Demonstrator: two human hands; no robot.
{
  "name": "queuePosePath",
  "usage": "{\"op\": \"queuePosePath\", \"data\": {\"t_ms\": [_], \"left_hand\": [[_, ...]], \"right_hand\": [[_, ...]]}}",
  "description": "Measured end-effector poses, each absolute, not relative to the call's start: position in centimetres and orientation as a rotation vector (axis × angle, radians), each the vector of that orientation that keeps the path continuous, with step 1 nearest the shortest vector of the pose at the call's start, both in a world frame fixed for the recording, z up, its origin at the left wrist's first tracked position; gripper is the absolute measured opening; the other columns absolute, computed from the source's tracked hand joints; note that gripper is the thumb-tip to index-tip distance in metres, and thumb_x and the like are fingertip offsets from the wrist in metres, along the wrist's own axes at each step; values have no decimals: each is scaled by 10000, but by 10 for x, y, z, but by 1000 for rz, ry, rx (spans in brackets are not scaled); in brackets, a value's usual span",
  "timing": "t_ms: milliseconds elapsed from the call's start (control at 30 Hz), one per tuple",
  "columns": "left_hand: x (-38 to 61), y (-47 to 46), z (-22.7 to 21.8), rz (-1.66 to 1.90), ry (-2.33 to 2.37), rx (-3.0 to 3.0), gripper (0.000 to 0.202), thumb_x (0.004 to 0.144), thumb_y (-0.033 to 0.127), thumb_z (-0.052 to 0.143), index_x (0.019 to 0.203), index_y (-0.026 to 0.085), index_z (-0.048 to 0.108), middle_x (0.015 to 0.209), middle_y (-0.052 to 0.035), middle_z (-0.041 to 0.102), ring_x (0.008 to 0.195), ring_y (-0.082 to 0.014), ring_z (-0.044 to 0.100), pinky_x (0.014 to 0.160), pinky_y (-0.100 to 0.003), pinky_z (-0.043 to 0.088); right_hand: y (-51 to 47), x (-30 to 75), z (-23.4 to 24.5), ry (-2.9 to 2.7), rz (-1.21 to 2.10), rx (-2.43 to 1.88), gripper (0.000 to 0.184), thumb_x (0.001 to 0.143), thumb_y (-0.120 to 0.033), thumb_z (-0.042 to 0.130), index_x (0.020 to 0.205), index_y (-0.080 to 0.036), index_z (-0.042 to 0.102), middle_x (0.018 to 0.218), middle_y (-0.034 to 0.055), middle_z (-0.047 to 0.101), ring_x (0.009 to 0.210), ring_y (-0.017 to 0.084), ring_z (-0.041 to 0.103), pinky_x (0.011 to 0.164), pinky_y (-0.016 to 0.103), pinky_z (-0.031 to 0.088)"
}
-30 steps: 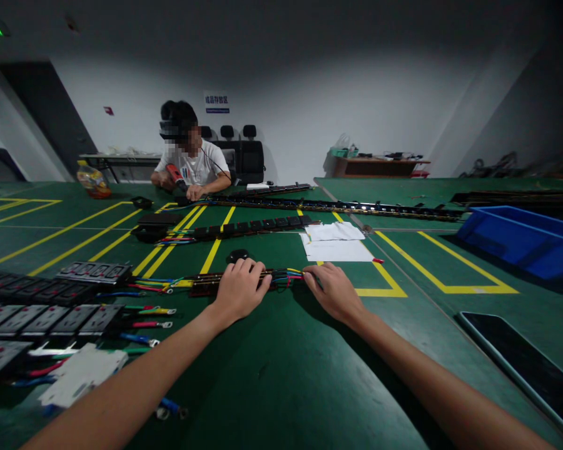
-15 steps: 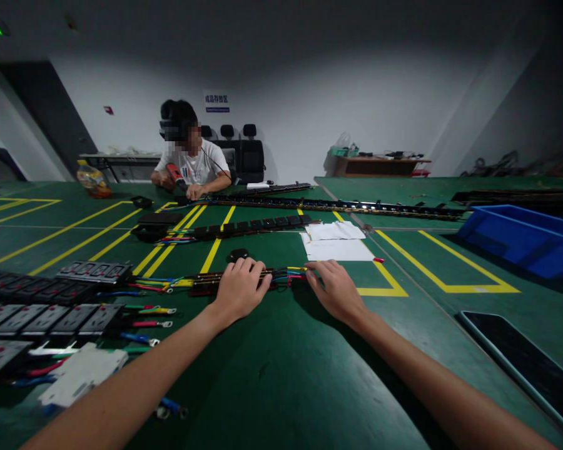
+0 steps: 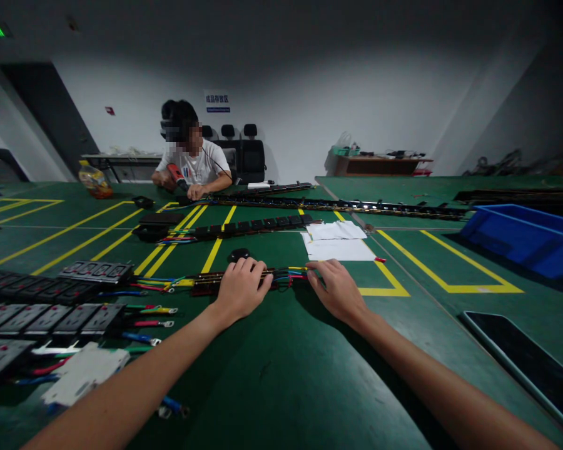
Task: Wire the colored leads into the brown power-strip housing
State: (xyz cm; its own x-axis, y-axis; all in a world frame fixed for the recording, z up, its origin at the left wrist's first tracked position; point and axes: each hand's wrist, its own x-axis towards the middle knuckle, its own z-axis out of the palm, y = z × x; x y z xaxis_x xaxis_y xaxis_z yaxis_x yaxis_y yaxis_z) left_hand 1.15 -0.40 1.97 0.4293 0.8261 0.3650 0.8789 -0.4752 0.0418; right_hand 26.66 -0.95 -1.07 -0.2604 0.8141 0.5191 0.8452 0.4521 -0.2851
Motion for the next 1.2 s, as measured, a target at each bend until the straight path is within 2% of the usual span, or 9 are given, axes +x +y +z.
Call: {"op": "queuePosePath", "data": {"t_ms": [100,267,433,1200], "left_hand": [[11,-4,19,-511,-1507,-2516,397,1066,444,366,1104,181,661,1100,-107,681,1006,-266,597,844,-412,465],[11,-3,17,-524,-1494,-2513,397,1070,449,361,1101,183,654,1099,-98,679,1004,-260,596,854,-410,461],[11,-4,18,-515,-1505,-2525,396,1072,452,361,1112,187,652,1115,-99,682,1012,-260,600,850,-403,461],[11,-4,18,-499,-1494,-2501,387,1070,442,378,1121,177,656,1122,-108,683,1023,-268,603,841,-404,459]], "right_hand": [[-9,267,-11,-2120,-46,-1409,317,1065,-364,429,1104,-216,707,1029,95,753,998,259,635,866,395,481],[-9,267,-11,-2112,-65,-1381,321,1067,-357,423,1154,-203,691,1100,106,744,1037,265,624,884,404,477],[-11,266,-9,-2156,-40,-1429,332,1071,-368,415,1117,-209,702,1024,97,749,973,260,628,843,401,471],[-10,266,-11,-2147,-66,-1415,321,1072,-346,426,1111,-198,708,1039,105,743,975,256,631,845,382,466]]}}
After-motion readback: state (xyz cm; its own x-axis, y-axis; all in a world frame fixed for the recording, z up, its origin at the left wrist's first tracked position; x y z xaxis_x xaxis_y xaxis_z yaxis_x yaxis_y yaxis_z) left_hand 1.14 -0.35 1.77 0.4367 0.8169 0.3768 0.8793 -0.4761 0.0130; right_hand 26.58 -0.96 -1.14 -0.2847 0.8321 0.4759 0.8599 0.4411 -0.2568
